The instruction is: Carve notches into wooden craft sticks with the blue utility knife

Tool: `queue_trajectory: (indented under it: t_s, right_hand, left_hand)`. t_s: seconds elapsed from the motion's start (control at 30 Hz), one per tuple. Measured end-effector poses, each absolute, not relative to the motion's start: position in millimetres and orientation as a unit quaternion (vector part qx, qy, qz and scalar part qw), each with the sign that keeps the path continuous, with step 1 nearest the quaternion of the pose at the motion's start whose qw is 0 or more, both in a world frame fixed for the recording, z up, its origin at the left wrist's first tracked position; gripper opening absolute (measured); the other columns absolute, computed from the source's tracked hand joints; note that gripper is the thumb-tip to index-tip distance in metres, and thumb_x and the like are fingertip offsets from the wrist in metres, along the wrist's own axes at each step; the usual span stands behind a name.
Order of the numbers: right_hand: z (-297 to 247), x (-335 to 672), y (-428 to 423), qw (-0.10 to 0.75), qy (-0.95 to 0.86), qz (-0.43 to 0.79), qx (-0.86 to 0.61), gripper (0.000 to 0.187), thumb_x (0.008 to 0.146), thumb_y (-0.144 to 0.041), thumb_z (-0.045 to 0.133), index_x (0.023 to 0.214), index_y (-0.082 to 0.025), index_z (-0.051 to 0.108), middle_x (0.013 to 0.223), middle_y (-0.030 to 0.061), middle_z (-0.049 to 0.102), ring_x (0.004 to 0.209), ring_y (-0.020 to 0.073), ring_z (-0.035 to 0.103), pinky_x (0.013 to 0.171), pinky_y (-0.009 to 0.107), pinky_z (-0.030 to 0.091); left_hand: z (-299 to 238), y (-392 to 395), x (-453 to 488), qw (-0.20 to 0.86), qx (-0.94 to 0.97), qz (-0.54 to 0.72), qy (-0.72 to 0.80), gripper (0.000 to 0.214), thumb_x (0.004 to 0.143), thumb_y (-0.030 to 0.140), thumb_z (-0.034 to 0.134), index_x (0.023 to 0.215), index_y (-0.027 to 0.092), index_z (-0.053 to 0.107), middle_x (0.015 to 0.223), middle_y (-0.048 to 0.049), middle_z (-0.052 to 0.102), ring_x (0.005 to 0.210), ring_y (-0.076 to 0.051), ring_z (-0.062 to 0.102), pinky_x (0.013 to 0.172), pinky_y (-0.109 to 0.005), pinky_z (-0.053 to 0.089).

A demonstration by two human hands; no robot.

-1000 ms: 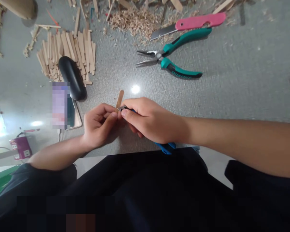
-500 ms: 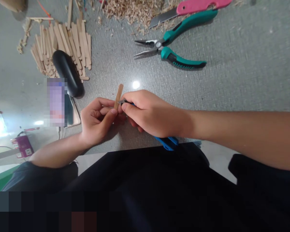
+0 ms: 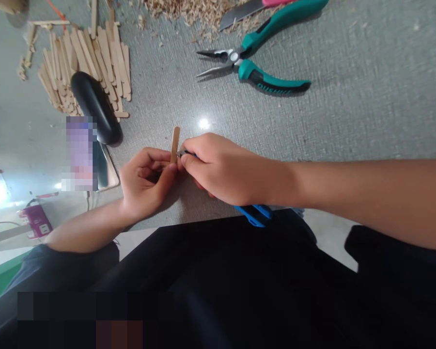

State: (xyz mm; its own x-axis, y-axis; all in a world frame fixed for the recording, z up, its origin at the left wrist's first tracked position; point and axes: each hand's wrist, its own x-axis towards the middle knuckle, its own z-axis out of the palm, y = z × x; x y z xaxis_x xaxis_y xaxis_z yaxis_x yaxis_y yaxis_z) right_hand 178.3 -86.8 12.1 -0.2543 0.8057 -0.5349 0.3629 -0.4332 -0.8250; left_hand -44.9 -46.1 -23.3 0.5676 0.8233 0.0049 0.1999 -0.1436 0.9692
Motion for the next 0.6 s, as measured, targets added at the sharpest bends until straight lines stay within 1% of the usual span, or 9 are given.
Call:
queue_trajectory:
  t_s: [0.07, 0.13, 0.23, 0.33, 0.47, 0.6]
  right_hand:
    - [7.1, 177.6, -88.5, 0.195, -0.526, 0.590, -0.580, 0.044, 0.125, -0.024, 0.052, 0.081, -0.026, 0.053, 0.061, -0.0031, 0.062, 0.053, 0.0141, 0.058, 0.059, 0.033, 0.037]
    - [2.5, 177.4, -90.1, 0.217, -0.549, 0.563, -0.579, 0.043, 0.122, -0.022, 0.055, 0.079, -0.026, 0.051, 0.063, -0.0026, 0.061, 0.056, 0.0133, 0.054, 0.062, 0.035, 0.034]
    - [-0.2, 177.8, -91.9, 0.228, -0.560, 0.543, -0.583, 0.044, 0.120, -0.021, 0.057, 0.077, -0.025, 0.049, 0.067, -0.0010, 0.062, 0.062, 0.0137, 0.054, 0.066, 0.036, 0.035]
    - [1.8, 177.5, -93.2, 0.223, -0.566, 0.531, -0.589, 0.044, 0.119, -0.020, 0.058, 0.077, -0.026, 0.048, 0.068, -0.0003, 0.063, 0.064, 0.0145, 0.056, 0.067, 0.036, 0.035]
    - [4.8, 175.1, -94.1, 0.227, -0.584, 0.506, -0.593, 0.041, 0.116, -0.015, 0.060, 0.078, -0.027, 0.049, 0.064, -0.0022, 0.058, 0.062, 0.0150, 0.054, 0.067, 0.037, 0.034]
    - [5.5, 174.0, -93.4, 0.220, -0.589, 0.498, -0.598, 0.043, 0.115, -0.014, 0.061, 0.076, -0.026, 0.049, 0.061, -0.0035, 0.055, 0.059, 0.0139, 0.050, 0.066, 0.037, 0.032]
  left_hand:
    - [-24.6, -45.8, -44.4, 0.530, 0.709, 0.295, 0.361, 0.010, 0.111, 0.029, 0.081, 0.110, 0.020, 0.080, 0.095, -0.0062, 0.094, 0.077, -0.013, 0.087, 0.071, -0.022, 0.068]
    - [-25.9, -45.5, -43.8, 0.524, 0.712, 0.294, 0.365, 0.008, 0.109, 0.028, 0.082, 0.109, 0.020, 0.080, 0.092, -0.0048, 0.093, 0.075, -0.012, 0.086, 0.070, -0.020, 0.068]
    - [-27.1, -45.4, -43.5, 0.525, 0.710, 0.293, 0.367, 0.009, 0.108, 0.028, 0.084, 0.108, 0.020, 0.080, 0.089, -0.0044, 0.093, 0.073, -0.012, 0.087, 0.067, -0.019, 0.067]
    - [-27.0, -45.6, -44.1, 0.539, 0.704, 0.292, 0.359, 0.011, 0.110, 0.029, 0.083, 0.106, 0.020, 0.078, 0.089, -0.0049, 0.093, 0.073, -0.012, 0.087, 0.064, -0.018, 0.065]
    - [-26.4, -46.2, -46.2, 0.556, 0.699, 0.281, 0.353, 0.015, 0.114, 0.033, 0.082, 0.107, 0.021, 0.076, 0.085, -0.0031, 0.090, 0.066, -0.010, 0.081, 0.060, -0.017, 0.060]
    - [-27.4, -46.6, -48.5, 0.564, 0.696, 0.267, 0.355, 0.018, 0.116, 0.037, 0.082, 0.109, 0.022, 0.075, 0.086, -0.0034, 0.091, 0.068, -0.012, 0.083, 0.061, -0.019, 0.060]
